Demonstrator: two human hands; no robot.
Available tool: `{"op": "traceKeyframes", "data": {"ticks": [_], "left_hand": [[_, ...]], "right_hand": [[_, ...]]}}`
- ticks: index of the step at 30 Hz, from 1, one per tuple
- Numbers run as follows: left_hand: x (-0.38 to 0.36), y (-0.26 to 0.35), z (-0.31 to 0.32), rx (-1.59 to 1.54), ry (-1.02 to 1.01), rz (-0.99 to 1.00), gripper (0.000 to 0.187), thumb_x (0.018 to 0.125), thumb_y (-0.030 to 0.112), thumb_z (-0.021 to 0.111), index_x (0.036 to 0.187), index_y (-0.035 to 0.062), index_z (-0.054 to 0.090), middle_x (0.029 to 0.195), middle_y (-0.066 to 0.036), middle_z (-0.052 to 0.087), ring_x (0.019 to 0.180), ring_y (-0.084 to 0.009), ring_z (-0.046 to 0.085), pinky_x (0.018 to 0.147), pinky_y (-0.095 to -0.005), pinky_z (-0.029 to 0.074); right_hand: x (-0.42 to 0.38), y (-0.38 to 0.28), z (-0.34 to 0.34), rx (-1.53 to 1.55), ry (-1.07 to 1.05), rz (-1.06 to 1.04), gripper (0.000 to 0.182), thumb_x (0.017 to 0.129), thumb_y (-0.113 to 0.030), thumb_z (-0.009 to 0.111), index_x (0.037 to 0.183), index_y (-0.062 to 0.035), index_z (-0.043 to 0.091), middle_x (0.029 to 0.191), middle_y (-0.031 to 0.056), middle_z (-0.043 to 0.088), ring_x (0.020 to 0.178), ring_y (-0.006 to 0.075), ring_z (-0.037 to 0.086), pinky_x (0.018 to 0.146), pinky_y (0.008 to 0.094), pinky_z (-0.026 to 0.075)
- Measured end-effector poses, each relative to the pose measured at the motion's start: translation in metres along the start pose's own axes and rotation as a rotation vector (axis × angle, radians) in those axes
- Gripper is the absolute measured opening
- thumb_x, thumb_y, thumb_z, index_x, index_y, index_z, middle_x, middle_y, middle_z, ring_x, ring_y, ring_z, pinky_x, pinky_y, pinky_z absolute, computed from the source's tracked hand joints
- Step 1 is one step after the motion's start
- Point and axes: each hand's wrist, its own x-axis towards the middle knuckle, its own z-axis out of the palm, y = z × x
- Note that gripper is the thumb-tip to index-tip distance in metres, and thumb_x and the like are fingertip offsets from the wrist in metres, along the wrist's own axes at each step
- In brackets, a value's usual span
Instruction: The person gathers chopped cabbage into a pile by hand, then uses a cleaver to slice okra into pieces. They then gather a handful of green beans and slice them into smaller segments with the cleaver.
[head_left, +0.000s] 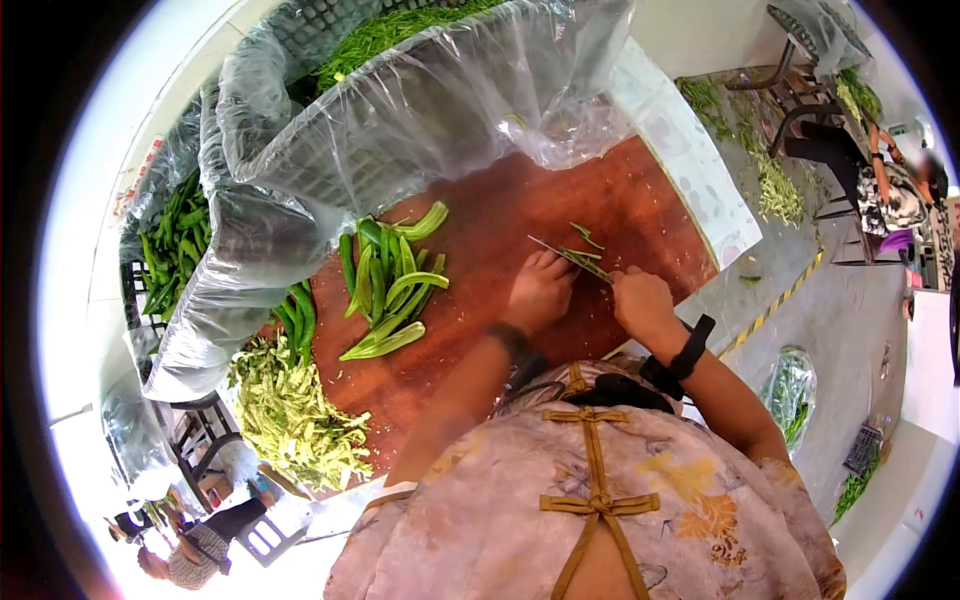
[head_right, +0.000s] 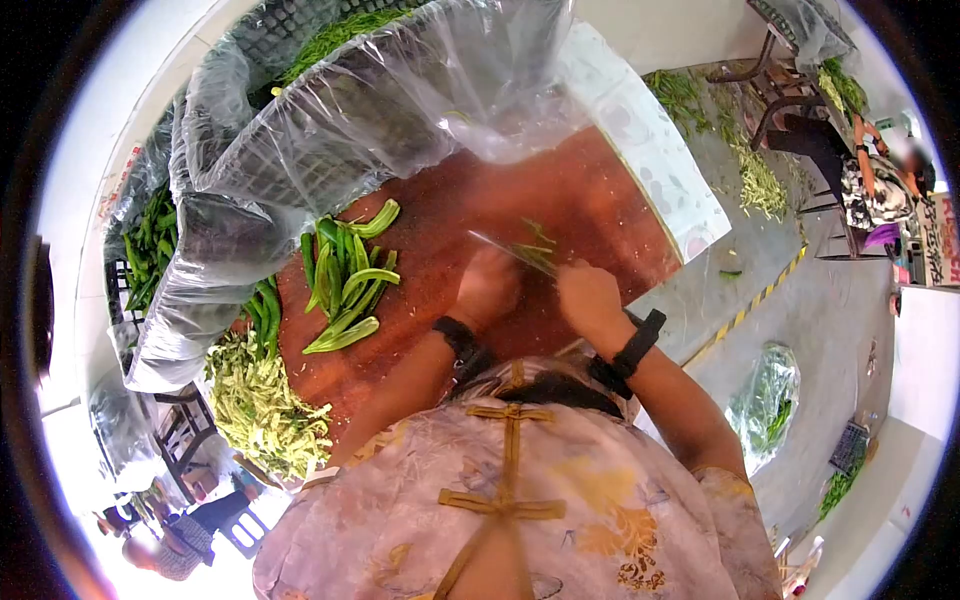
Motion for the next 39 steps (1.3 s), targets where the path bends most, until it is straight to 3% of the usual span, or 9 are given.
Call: {"op": "traceKeyframes", "data": {"ticks": [6,11,14,17,27,34,39], "left_hand": [[0.001,-0.004,0.007,-0.057,0.026,0.018,0.029,0.067,0.01,0.056,0.093,0.0039,0.065,0.099,-0.007,0.058,0.098,-0.0239,0.052,0.086,-0.0369,0.041],[0.001,0.0,-0.002,0.005,0.038,0.044,0.031,0.067,0.009,0.056,0.096,0.0022,0.064,0.103,-0.01,0.058,0.099,-0.0256,0.052,0.087,-0.0384,0.041],[0.001,0.0,-0.002,-0.01,0.06,0.041,0.032,0.067,0.008,0.056,0.097,0.0018,0.064,0.102,-0.011,0.058,0.1,-0.0267,0.052,0.088,-0.0384,0.042],[0.001,0.002,-0.003,-0.057,0.031,0.042,0.032,0.067,0.007,0.056,0.097,0.003,0.065,0.102,-0.01,0.057,0.101,-0.0268,0.053,0.088,-0.0376,0.043],[-0.001,0.004,-0.005,-0.107,0.019,-0.079,0.027,0.067,0.006,0.056,0.092,0.0042,0.066,0.101,-0.007,0.059,0.101,-0.0255,0.053,0.085,-0.0358,0.045],[-0.001,-0.002,-0.003,-0.063,0.016,0.032,0.03,0.066,0.006,0.056,0.094,0.0033,0.066,0.101,-0.009,0.059,0.1,-0.0268,0.053,0.086,-0.0364,0.045],[-0.003,-0.001,0.002,0.016,-0.005,-0.003,0.031,0.066,0.008,0.055,0.096,0.0039,0.066,0.102,-0.009,0.059,0.101,-0.0275,0.052,0.088,-0.0383,0.043]], "right_hand": [[0.028,-0.005,0.021,0.034,0.007,-0.016,0.013,0.078,-0.009,0.048,0.08,-0.0032,0.06,0.075,0.0183,0.059,0.068,0.0359,0.061,0.06,0.0461,0.049],[0.048,0.001,0.023,0.031,0.206,-0.061,0.01,0.073,-0.008,0.053,0.072,-0.0033,0.061,0.074,0.019,0.059,0.066,0.0359,0.062,0.058,0.0446,0.05],[0.024,0.007,0.013,0.012,0.199,-0.051,0.017,0.08,-0.011,0.049,0.085,-0.0039,0.063,0.071,0.016,0.057,0.062,0.0347,0.06,0.056,0.0443,0.048],[0.0,0.003,0.007,-0.057,0.105,0.004,0.018,0.078,-0.01,0.05,0.088,-0.004,0.064,0.071,0.0155,0.058,0.062,0.0339,0.06,0.055,0.0443,0.048],[-0.006,-0.005,0.007,-0.045,0.006,0.041,0.012,0.076,-0.008,0.051,0.08,-0.003,0.061,0.075,0.0176,0.058,0.065,0.0351,0.061,0.058,0.0449,0.049],[0.036,-0.01,0.025,0.01,0.121,-0.022,0.01,0.076,-0.007,0.051,0.078,-0.0023,0.059,0.075,0.018,0.058,0.064,0.036,0.061,0.058,0.0444,0.049],[0.044,-0.002,0.021,-0.012,0.23,-0.113,0.012,0.076,-0.007,0.052,0.081,-0.0025,0.061,0.074,0.0172,0.058,0.063,0.0356,0.061,0.058,0.0438,0.05]]}}
